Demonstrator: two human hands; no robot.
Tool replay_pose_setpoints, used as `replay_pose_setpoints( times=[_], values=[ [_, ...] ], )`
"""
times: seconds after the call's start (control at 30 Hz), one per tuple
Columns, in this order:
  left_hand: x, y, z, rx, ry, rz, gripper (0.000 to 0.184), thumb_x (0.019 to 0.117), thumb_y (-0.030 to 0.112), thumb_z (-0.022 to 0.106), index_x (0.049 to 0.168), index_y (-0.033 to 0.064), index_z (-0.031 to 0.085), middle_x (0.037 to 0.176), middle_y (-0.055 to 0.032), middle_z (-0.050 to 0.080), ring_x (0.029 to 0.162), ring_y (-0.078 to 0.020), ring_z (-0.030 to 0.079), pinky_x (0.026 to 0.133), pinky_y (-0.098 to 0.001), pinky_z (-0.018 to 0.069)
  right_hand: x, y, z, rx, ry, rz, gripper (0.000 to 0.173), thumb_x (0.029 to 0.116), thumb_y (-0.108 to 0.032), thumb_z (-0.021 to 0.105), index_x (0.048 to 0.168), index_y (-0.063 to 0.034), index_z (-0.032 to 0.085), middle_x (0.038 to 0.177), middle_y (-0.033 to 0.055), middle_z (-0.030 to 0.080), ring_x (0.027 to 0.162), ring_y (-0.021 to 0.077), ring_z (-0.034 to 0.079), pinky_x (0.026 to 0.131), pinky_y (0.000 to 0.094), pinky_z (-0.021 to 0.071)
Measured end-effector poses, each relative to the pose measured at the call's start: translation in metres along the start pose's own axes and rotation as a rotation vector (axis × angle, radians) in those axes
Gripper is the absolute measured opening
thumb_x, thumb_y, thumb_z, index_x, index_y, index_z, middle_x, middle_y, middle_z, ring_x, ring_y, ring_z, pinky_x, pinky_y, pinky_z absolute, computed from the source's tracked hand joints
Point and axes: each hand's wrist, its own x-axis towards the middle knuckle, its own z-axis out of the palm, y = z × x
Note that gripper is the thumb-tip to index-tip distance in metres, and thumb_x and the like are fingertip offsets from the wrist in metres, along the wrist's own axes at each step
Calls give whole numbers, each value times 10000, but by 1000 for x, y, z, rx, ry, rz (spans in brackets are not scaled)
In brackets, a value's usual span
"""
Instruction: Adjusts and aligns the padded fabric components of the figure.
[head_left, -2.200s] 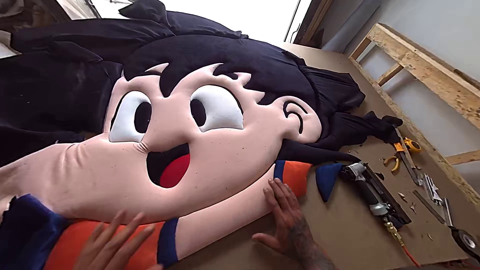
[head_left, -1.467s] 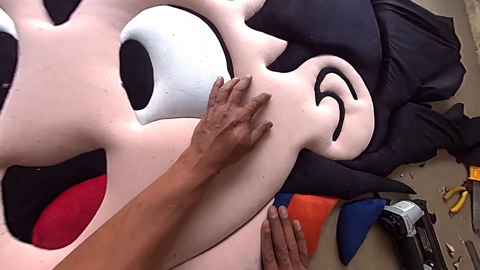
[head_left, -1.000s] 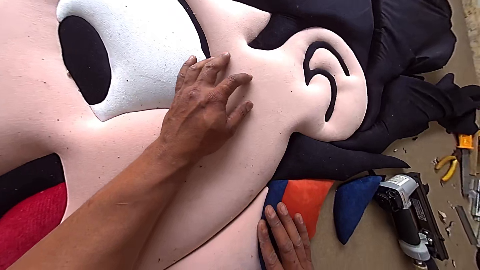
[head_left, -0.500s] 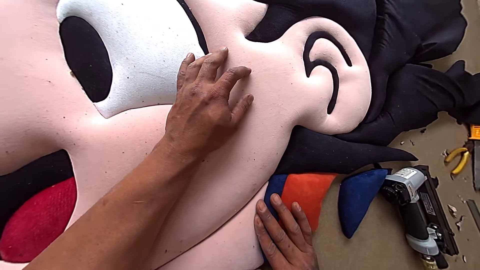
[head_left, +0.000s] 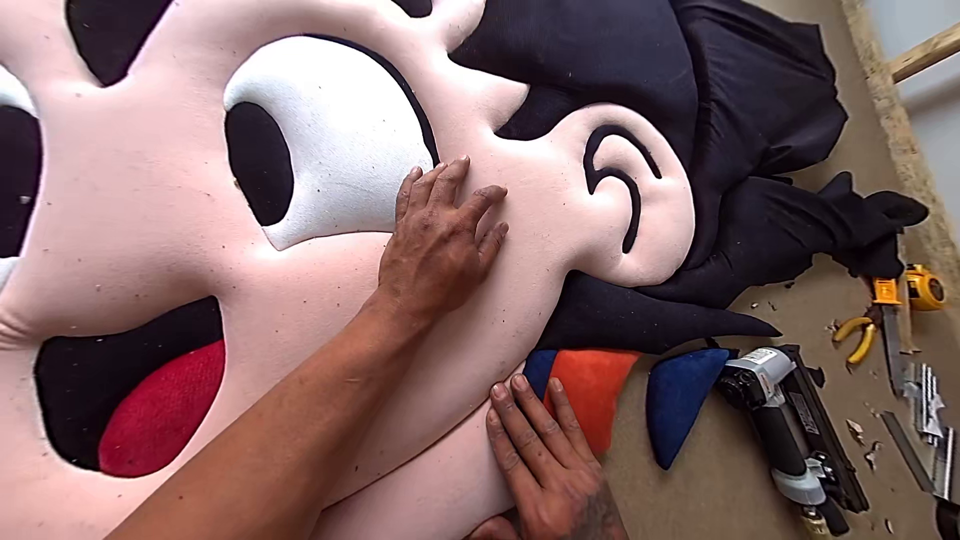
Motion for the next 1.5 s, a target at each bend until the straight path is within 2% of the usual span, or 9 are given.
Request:
replay_pose_setpoints(
  times=[0.2,0.37,0.47,0.53,0.6,0.93,1.07,1.2,1.5],
  values=[
    [-36,22,-11,-23,24,-54,406,1024,476,467,1305,289,692,1389,-115,586,1276,-342,531,1096,-528,409,0,-4,-3,-112,-5,-8,921,805,-787,577,1429,-111,617,1562,62,517,1492,285,418,1228,670,213],
    [-102,30,-22,12,-99,108,706,986,689,348,1495,244,550,1666,-121,336,1574,-360,206,1261,-621,165,-1,-1,0,-110,22,-31,924,783,-793,598,1403,-109,637,1546,61,536,1489,271,424,1229,657,223],
    [-142,28,-46,-13,-282,271,1175,729,988,372,1604,203,384,1719,-100,205,1590,-394,97,1246,-693,130,-1,1,1,-94,43,-35,859,792,-746,623,1373,-115,661,1534,60,549,1481,272,435,1232,626,238],
    [-165,31,-53,32,-366,317,1421,537,1059,456,1635,171,299,1724,-107,182,1586,-411,101,1222,-726,121,0,1,2,-105,58,-39,857,817,-747,574,1387,-112,650,1527,61,556,1467,266,456,1230,592,265],
    [-184,38,-49,107,-378,313,1501,473,1047,524,1648,153,253,1734,-119,124,1587,-419,84,1205,-748,108,0,3,4,-108,84,-49,886,800,-773,579,1383,-111,655,1514,66,569,1457,255,469,1231,548,283],
    [-194,45,-30,164,-273,273,1410,551,1011,511,1663,200,205,1737,-102,118,1594,-369,102,1223,-703,81,5,6,-3,9,50,-100,771,838,-612,648,1355,-40,656,1480,155,585,1444,298,483,1239,466,310],
    [-194,43,-27,166,-281,278,1369,597,997,496,1672,221,150,1742,-91,93,1598,-354,87,1231,-701,79,7,82,-39,66,195,-46,675,925,-655,593,1381,-160,650,1465,57,608,1422,226,510,1206,525,397],
    [-196,43,-24,162,-254,272,1349,617,990,478,1674,226,129,1743,-89,88,1602,-336,74,1236,-695,69,14,175,-50,-189,242,94,929,804,-856,533,1387,-142,651,1388,87,625,1315,298,546,1086,509,459],
    [-194,44,-28,128,-347,259,1229,709,909,501,1671,228,154,1746,-79,70,1605,-323,49,1247,-666,30,55,192,-31,-50,248,-25,676,904,-693,597,1290,-153,721,1174,100,656,1133,254,590,974,420,499]
  ],
)
